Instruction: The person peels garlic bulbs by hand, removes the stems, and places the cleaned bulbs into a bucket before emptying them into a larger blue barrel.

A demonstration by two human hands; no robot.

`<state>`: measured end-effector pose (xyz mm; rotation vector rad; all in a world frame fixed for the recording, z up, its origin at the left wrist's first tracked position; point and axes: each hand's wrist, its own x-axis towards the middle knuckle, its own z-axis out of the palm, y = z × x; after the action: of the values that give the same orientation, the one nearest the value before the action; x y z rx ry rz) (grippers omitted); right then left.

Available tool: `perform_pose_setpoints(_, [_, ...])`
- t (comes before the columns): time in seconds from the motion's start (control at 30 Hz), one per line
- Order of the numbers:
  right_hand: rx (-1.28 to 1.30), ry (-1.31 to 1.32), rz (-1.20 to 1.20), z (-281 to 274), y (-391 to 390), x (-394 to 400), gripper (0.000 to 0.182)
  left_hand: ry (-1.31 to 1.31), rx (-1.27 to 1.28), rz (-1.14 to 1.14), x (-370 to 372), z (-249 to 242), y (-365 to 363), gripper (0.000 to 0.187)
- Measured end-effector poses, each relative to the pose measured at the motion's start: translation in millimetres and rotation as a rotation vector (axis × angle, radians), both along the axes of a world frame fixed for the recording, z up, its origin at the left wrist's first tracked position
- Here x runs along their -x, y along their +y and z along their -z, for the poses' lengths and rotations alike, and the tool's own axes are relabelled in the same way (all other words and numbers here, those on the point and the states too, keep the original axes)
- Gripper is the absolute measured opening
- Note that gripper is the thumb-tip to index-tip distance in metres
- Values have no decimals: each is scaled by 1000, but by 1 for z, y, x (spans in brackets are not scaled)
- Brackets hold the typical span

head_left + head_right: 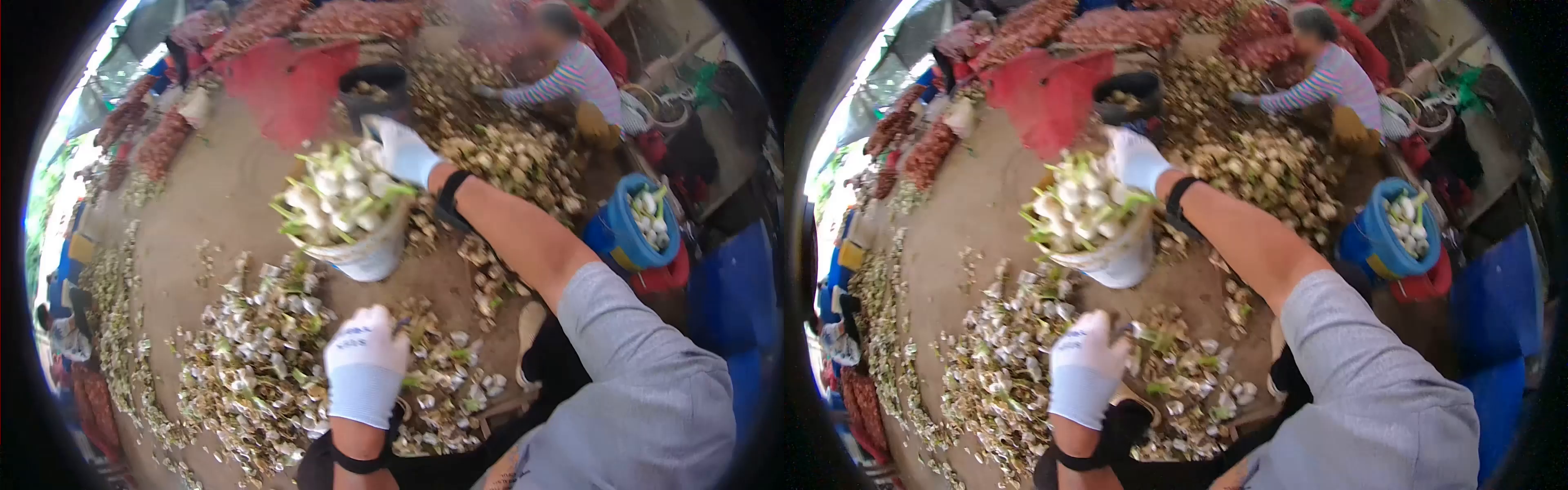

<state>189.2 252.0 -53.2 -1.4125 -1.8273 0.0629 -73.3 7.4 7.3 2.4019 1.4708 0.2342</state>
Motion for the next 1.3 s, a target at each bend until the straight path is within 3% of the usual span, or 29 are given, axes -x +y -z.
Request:
perform_pose_setpoints(0.03, [-194,33,28,5,-9,-19,55,25,-2,11,-3,1,-1,23])
perform_pose_setpoints(0.1, [-27,196,64,-4,-57,-48,45,50,30,27,-7,6,-2,24])
perform_pose_setpoints(0.17, [115,295,260,18,-100,-85,38,-14,18,57,-12,6,-6,24])
perform_pose_setpoints(0.23, [295,373,471,69,-140,-123,36,32,25,72,-18,8,-8,25])
perform_pose_setpoints(0.3, [512,88,635,155,-174,-156,35,96,31,91,-23,9,-7,25])
perform_pose_setpoints(0.37, [898,-156,486,202,-215,-164,36,119,51,101,-30,9,-5,26])
perform_pose_setpoints(0.43, [1226,-208,509,215,-251,-148,33,116,74,101,-35,11,-3,27])
perform_pose_setpoints(0.5, [1198,-339,558,247,-287,-135,28,119,78,101,-39,15,-2,27])
perform_pose_setpoints(0.57, [1325,-422,433,254,-313,-119,28,120,73,110,-43,17,1,27])
perform_pose_setpoints(0.7, [1102,-551,156,283,-331,-69,43,165,116,155,-49,20,1,27])
perform_pose_setpoints(0.77, [1064,-736,14,292,-324,-42,50,166,127,164,-53,20,1,27])
perform_pose_setpoints(0.9, [1313,-540,56,311,-306,-15,46,192,162,130,-46,23,0,26])
perform_pose_setpoints(0.97, [1248,-243,81,317,-310,-23,45,-54,211,153,-41,23,5,25])
perform_pose_setpoints(1.03, [1193,49,182,314,-302,-29,63,-297,287,102,-45,8,10,22])
perform_pose_setpoints(1.07, [1309,179,119,323,-292,-40,57,-482,462,-7,-46,-6,11,22])
perform_pose_setpoints(1.1, [1481,587,205,271,-267,-43,54,-754,599,-105,-43,-20,16,26])
perform_pose_setpoints(1.13, [1427,764,185,248,-259,-46,53,-927,699,-171,-45,-23,18,29])
perform_pose_setpoints(1.17, [1374,751,226,220,-247,-47,51,-1110,795,-227,-44,-23,20,32])
perform_pose_setpoints(1.3, [1213,711,66,138,-202,-71,59,-1354,805,-220,-39,-4,28,34])
